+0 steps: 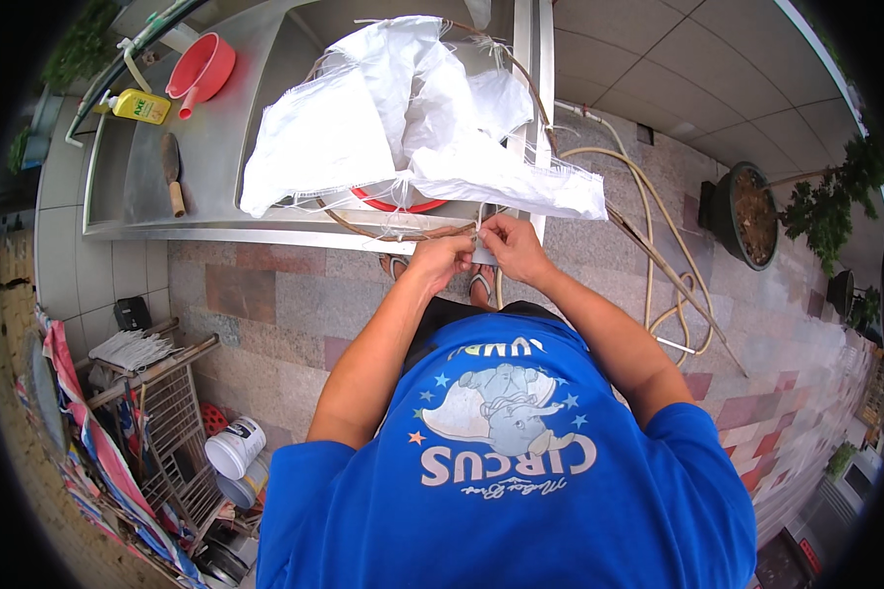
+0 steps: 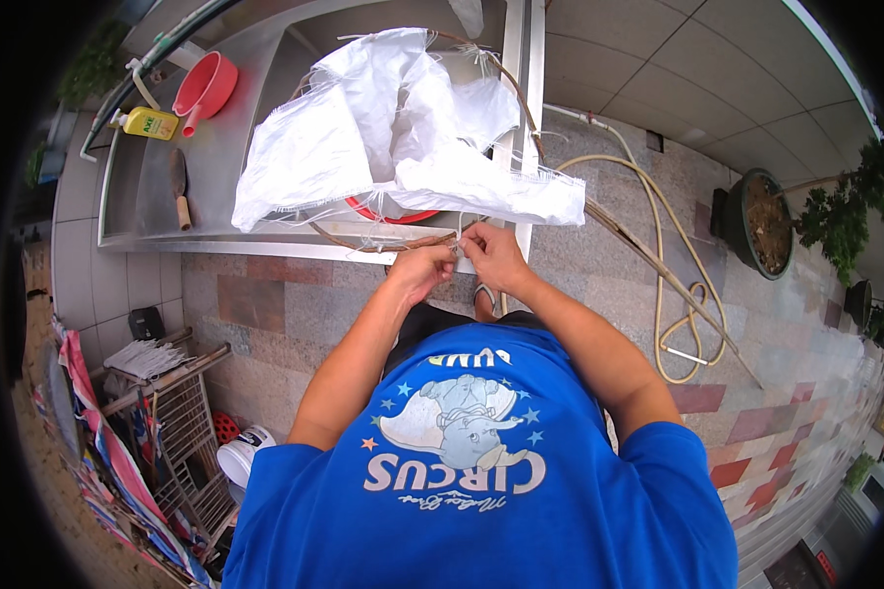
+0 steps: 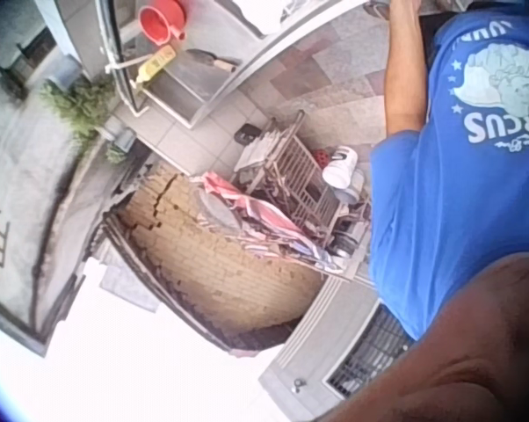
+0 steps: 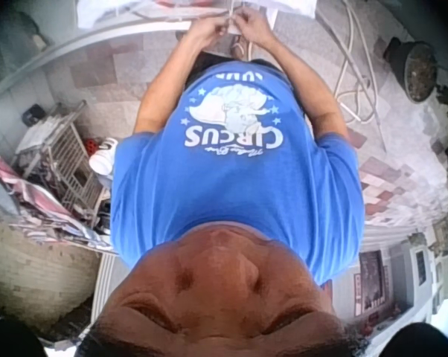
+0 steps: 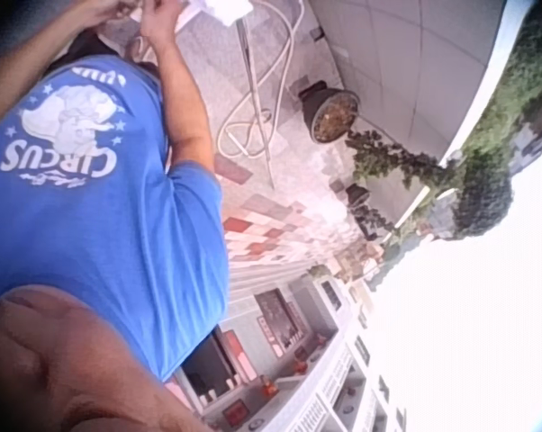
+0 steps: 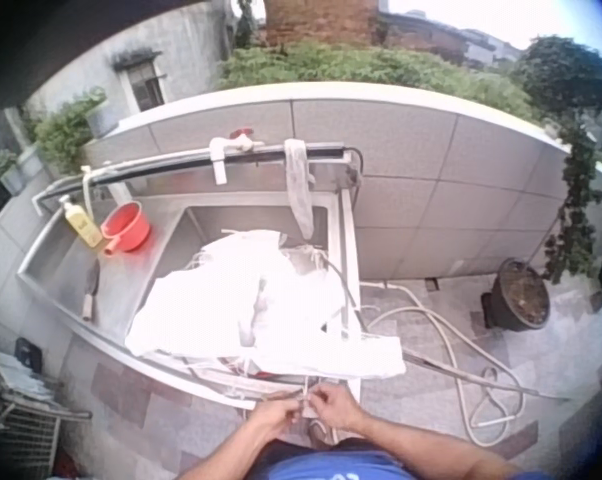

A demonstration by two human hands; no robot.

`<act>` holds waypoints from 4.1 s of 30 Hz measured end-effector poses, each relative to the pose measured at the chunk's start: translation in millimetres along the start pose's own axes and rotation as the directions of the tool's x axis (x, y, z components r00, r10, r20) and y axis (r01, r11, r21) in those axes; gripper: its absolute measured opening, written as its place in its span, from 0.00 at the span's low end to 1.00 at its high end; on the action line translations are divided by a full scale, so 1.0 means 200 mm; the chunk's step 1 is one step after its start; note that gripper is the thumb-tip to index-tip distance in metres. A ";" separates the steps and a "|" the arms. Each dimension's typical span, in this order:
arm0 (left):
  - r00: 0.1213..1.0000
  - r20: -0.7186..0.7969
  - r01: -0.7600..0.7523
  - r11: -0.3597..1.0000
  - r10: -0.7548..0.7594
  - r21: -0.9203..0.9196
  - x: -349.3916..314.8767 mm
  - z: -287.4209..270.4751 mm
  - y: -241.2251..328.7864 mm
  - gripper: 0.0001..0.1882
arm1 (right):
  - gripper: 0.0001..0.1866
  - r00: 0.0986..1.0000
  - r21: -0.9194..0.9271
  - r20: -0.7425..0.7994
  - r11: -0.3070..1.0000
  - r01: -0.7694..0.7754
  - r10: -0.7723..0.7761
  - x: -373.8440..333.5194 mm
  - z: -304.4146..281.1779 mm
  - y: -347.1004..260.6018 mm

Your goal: The person attaches a white mesh bag to a metal hoop by threading zip ties through the mesh and around the wire, then tightening the ties by hand.

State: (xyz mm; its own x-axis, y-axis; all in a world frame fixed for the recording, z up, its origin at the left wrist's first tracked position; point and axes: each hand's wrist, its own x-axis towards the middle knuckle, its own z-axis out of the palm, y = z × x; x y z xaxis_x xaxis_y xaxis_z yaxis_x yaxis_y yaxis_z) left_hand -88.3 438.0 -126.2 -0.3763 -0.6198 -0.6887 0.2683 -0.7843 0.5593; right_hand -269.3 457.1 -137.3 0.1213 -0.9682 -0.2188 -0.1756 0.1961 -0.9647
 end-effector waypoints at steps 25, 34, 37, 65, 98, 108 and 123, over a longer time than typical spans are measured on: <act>0.989 0.031 -0.141 0.989 0.143 -0.045 -0.03 -0.04 -0.05 0.15 | 0.06 0.948 -0.733 0.022 0.639 0.232 -0.319 -0.02 -0.01 -0.26; 0.994 0.105 0.016 0.920 0.028 -0.391 -0.06 -0.04 -0.07 0.04 | 0.06 0.993 -0.424 0.051 0.897 0.121 -0.110 -0.08 -0.11 -0.28; 0.995 0.088 -0.001 0.917 0.040 -0.400 -0.09 -0.03 -0.07 0.03 | 0.05 0.872 -0.635 0.070 0.653 0.414 -0.484 -0.08 -0.07 -0.36; 0.436 0.592 -0.767 -0.064 0.677 0.638 -0.33 0.34 0.54 0.14 | 0.11 0.886 -0.262 -0.059 0.864 0.430 -0.459 -0.15 0.00 -0.16; 0.633 0.515 -0.321 -0.409 0.578 0.854 -0.14 0.11 0.14 0.08 | 0.06 0.976 0.148 -0.217 0.987 0.056 -0.023 -0.16 -0.18 0.04; 0.555 0.576 -0.391 -0.423 0.600 0.817 -0.16 0.14 0.15 0.06 | 0.06 0.976 -0.056 -0.202 0.996 0.074 -0.084 -0.10 -0.24 0.03; 0.577 0.540 -0.293 -0.461 0.613 0.837 -0.30 0.16 0.10 0.09 | 0.14 0.948 -0.384 -0.004 0.876 0.293 -0.318 -0.26 0.02 -0.19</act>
State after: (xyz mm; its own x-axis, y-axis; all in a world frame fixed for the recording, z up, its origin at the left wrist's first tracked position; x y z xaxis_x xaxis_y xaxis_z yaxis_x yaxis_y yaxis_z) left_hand -88.9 459.9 -58.3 -0.5315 -0.8245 0.1941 -0.7560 0.5651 0.3304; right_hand -264.5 500.6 -90.0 0.1670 -0.9808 0.1003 -0.4935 -0.1712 -0.8527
